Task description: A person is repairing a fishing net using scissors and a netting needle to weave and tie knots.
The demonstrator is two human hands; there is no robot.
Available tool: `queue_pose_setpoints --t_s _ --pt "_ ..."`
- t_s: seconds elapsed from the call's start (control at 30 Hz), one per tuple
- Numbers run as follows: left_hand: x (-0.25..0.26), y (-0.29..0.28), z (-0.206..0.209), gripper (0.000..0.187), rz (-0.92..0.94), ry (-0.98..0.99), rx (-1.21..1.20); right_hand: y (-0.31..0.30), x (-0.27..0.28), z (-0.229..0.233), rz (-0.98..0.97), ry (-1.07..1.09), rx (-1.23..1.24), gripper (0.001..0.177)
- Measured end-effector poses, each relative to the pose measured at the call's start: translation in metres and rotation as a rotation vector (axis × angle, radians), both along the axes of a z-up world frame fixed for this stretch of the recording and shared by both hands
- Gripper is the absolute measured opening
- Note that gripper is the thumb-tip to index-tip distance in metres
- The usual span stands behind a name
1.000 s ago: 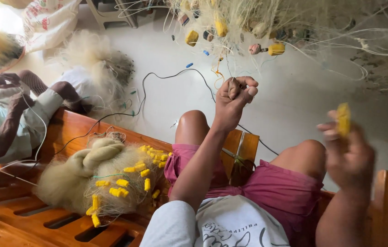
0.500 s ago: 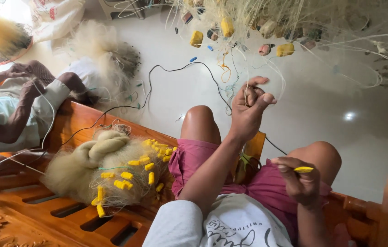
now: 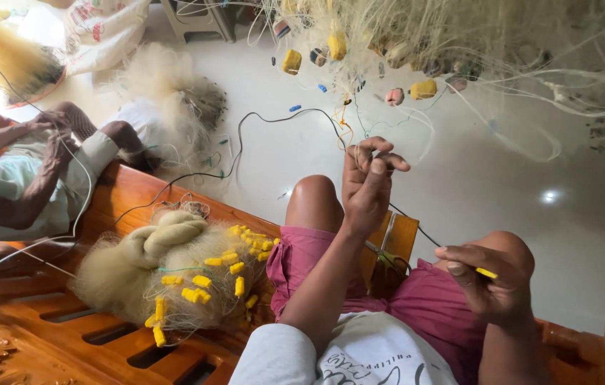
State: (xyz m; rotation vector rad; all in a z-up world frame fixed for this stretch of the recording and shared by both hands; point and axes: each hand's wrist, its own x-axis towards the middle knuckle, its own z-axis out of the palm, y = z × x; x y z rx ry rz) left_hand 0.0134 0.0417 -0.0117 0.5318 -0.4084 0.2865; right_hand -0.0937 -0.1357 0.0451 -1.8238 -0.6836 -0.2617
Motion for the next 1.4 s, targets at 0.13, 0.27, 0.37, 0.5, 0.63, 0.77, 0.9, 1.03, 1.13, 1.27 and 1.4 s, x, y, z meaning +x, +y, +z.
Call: queue_pose_setpoints --t_s 0.13,0.27,0.37,0.5,0.63,0.77,0.9,1.03,1.13,1.27,1.4 --pt "0.003 0.007 0.016 0.018 0.097 -0.049 0.0 -0.005 0.008 0.015 -0.096 -0.184 -0.203 0.015" --pt "0.006 0.011 0.037 0.02 0.287 -0.077 0.066 -0.012 0.013 0.025 -0.065 -0.149 -0.197 0.018" --pt "0.01 0.014 0.041 0.026 0.223 -0.145 -0.04 -0.017 0.017 0.029 -0.111 -0.13 -0.217 0.018" --pt "0.013 0.011 0.049 0.026 0.134 -0.185 -0.136 -0.015 0.02 0.033 -0.121 -0.145 -0.223 0.018" --pt "0.014 0.004 0.056 0.027 -0.06 -0.13 -0.272 -0.017 0.017 0.035 -0.116 -0.12 -0.209 0.017" --pt "0.021 -0.005 0.051 0.027 -0.283 -0.007 -0.367 -0.025 0.015 0.037 -0.174 -0.149 -0.238 0.016" --pt "0.019 -0.02 0.035 0.032 -0.407 0.072 -0.38 -0.031 0.013 0.044 -0.193 -0.136 -0.226 0.017" --pt "0.014 -0.036 0.026 0.008 -0.329 0.114 -0.214 -0.035 0.008 0.052 -0.201 -0.18 -0.254 0.019" --pt "0.009 -0.04 0.026 0.002 -0.205 0.061 -0.136 -0.041 0.008 0.055 -0.241 -0.187 -0.273 0.018" --pt "0.005 -0.036 0.022 0.003 -0.175 -0.008 -0.146 -0.052 0.013 0.064 -0.366 -0.3 -0.426 0.015" --pt "-0.001 -0.034 0.016 0.006 -0.185 0.024 -0.165 -0.071 0.042 0.072 -0.423 -0.376 -0.643 0.028"
